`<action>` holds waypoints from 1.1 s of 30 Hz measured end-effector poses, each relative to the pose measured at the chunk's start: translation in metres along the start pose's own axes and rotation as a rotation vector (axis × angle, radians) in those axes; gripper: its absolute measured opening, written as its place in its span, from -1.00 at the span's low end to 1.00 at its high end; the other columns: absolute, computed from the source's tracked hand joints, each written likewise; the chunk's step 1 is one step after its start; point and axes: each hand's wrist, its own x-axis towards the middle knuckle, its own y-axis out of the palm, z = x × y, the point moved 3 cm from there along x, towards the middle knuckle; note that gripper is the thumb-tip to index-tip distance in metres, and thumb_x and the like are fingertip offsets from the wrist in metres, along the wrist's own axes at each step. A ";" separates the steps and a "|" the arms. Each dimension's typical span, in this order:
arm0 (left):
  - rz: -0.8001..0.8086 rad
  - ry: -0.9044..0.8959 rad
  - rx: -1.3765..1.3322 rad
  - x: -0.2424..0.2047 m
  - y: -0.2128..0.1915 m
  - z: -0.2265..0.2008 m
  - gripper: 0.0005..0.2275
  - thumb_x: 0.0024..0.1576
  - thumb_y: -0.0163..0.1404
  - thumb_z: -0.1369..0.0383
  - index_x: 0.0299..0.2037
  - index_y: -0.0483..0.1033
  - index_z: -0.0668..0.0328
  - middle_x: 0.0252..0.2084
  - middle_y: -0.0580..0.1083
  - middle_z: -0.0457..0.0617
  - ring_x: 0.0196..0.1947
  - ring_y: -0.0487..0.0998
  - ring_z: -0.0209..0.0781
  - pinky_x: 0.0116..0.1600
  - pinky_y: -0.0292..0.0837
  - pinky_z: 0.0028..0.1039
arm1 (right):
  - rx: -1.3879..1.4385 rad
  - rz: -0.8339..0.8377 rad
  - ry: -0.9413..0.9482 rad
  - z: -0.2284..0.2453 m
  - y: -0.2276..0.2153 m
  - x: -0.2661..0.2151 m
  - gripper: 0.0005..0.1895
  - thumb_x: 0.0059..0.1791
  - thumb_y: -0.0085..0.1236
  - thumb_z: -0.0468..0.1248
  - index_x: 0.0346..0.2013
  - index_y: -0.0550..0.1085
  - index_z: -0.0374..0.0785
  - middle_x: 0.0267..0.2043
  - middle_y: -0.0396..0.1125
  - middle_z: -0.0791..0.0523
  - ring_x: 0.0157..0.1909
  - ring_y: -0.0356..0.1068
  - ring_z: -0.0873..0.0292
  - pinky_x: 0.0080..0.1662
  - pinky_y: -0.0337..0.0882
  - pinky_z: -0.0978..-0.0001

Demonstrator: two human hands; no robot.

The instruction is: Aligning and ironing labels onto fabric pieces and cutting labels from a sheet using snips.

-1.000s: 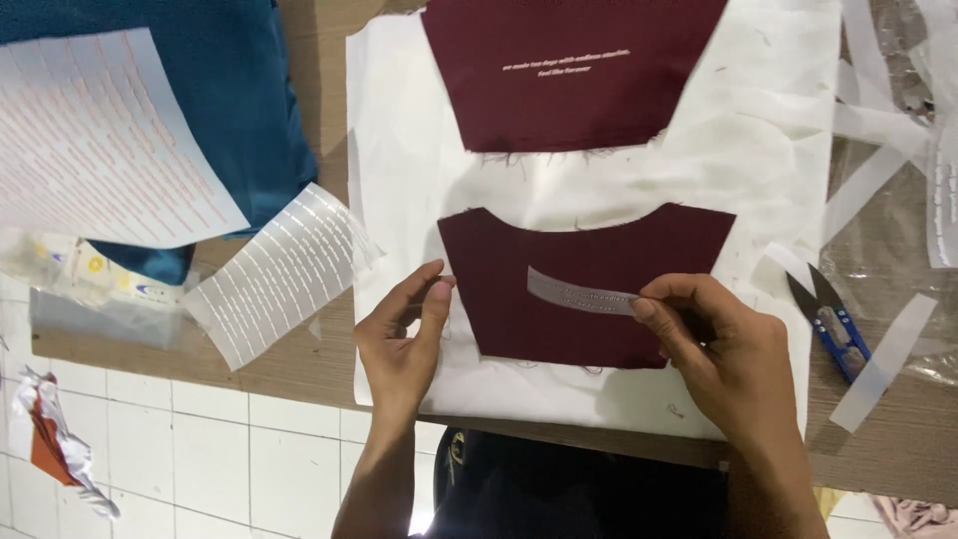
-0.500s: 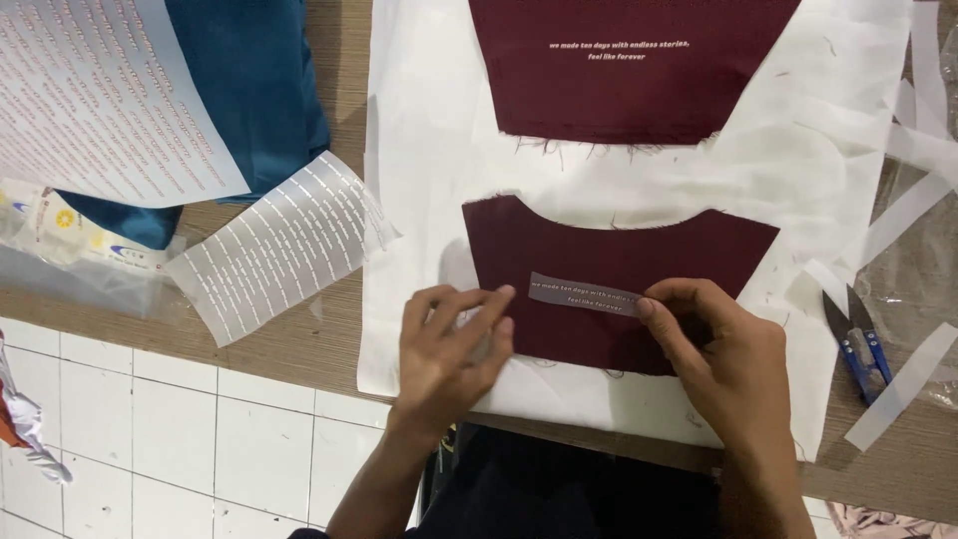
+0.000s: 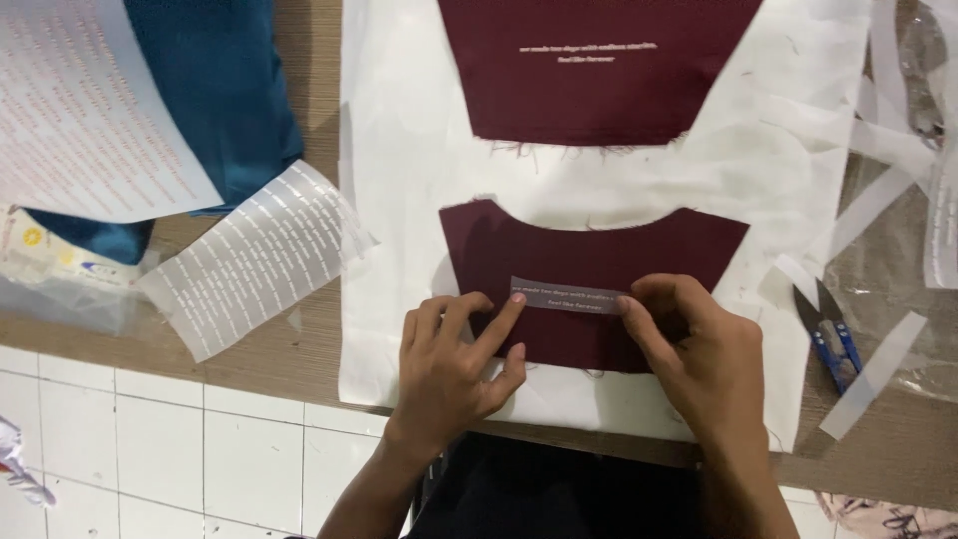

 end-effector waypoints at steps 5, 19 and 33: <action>0.004 -0.002 0.005 0.001 0.000 -0.001 -0.63 0.08 0.11 0.16 0.11 0.60 -0.16 -0.12 0.48 -0.07 -0.16 0.44 -0.06 -0.17 0.41 -0.30 | -0.133 -0.092 -0.027 -0.015 0.005 -0.003 -0.80 0.01 0.30 -0.11 -0.17 0.53 -0.09 -0.36 0.53 0.25 -0.40 0.48 0.31 -0.27 0.41 0.42; -0.004 0.001 0.062 -0.001 0.001 0.000 -0.62 0.10 0.10 0.12 0.16 0.56 -0.21 -0.13 0.50 -0.09 -0.17 0.46 -0.10 -0.17 0.40 -0.33 | -0.572 -0.340 -0.587 -0.012 0.007 -0.030 -0.85 0.06 0.34 -0.15 -0.12 0.65 -0.07 -0.54 0.28 0.27 -0.49 0.24 0.25 -0.37 0.27 0.45; -0.012 -0.012 0.017 -0.002 0.002 0.001 -0.62 0.13 0.08 0.13 0.18 0.56 -0.18 -0.12 0.49 -0.07 -0.15 0.46 -0.09 -0.14 0.41 -0.32 | -0.560 -0.330 -0.548 -0.019 0.009 -0.030 -0.84 0.06 0.34 -0.13 -0.10 0.65 -0.06 -0.55 0.27 0.26 -0.49 0.26 0.24 -0.35 0.30 0.41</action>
